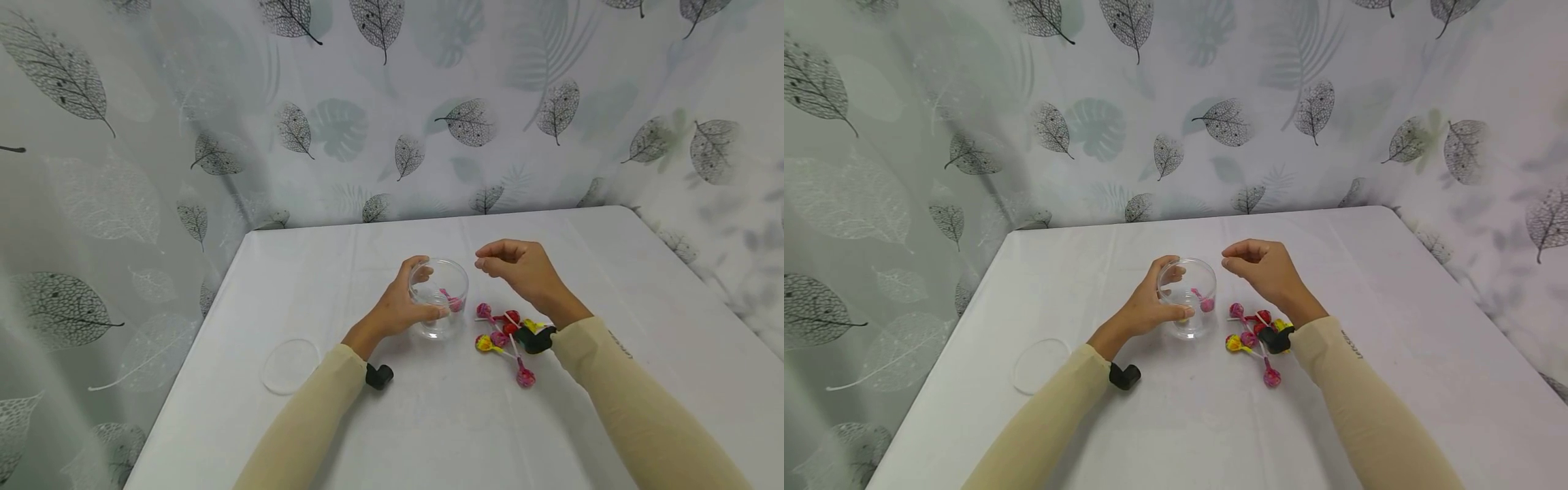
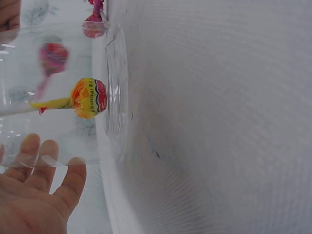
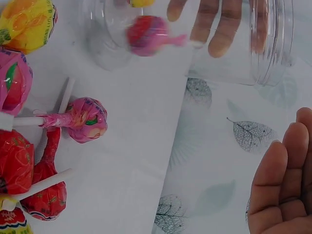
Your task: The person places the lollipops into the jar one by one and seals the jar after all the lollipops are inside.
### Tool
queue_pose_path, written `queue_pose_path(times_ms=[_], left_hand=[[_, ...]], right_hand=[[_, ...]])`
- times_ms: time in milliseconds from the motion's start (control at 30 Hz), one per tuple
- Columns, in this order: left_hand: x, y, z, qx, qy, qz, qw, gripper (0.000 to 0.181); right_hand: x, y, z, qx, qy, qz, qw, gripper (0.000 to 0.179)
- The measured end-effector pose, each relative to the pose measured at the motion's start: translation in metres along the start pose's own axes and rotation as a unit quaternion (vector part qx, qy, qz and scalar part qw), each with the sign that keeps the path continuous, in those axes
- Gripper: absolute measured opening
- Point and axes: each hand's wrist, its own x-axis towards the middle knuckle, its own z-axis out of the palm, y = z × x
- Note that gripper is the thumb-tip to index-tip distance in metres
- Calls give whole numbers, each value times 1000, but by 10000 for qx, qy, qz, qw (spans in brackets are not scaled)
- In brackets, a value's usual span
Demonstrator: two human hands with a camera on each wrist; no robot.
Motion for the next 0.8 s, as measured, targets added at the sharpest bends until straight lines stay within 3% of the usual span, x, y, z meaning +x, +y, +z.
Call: queue_pose_path(times_ms=[500, 800], left_hand=[[-1, 0, 0, 2, -23, 128, 9999, 103], [-1, -1, 0, 40, 32, 19, 10000, 102]], right_hand=[[-11, 16, -10, -329, -10, 227, 9992, 33], [-20, 35, -22, -536, -25, 505, 9973, 34]])
